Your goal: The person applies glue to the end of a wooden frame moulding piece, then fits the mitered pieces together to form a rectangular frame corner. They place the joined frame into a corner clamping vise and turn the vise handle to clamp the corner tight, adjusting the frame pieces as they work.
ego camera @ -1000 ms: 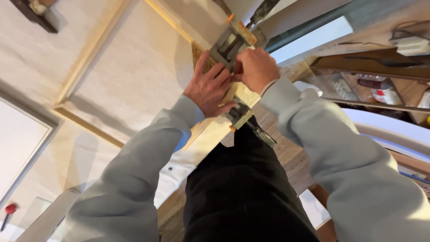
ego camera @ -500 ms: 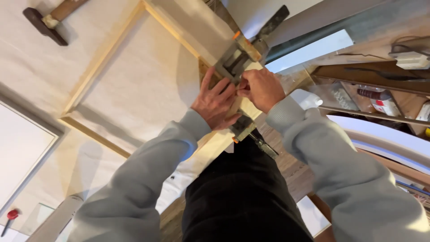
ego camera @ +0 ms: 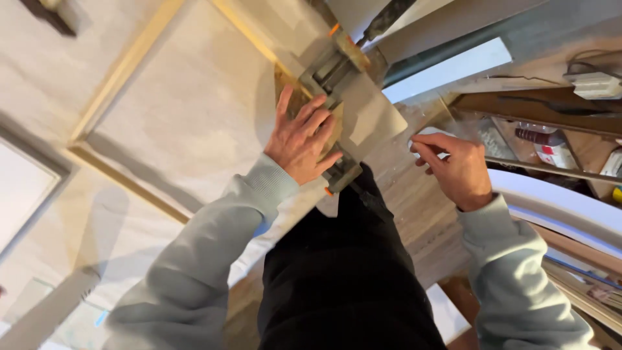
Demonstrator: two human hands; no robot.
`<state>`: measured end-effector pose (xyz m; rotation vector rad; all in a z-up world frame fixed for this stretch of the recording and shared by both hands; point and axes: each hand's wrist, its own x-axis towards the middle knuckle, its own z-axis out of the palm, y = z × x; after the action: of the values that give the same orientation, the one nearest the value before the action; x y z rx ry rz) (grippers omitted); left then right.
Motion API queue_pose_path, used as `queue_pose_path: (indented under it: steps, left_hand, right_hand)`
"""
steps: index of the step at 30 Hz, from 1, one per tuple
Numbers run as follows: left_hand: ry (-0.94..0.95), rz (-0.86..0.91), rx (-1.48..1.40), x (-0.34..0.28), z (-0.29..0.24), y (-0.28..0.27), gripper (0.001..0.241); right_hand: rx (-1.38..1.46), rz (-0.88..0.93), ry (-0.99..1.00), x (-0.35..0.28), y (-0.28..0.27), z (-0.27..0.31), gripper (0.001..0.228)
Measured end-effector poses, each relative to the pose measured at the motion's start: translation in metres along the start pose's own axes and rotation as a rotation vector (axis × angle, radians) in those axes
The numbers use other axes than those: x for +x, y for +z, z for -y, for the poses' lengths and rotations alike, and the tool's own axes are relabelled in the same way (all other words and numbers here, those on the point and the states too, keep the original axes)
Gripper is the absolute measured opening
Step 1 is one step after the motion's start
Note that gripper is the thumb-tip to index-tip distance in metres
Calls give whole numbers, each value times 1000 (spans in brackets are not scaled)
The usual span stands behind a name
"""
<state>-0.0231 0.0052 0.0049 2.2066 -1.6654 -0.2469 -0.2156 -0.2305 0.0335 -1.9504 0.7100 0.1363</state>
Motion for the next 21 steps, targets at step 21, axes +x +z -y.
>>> queue_pose_path:
  steps: [21]
  left_hand:
    - [-863, -798, -2132, -58, -210, 241, 29]
  right_hand:
    - [-906, 426, -1095, 224, -24, 51, 66]
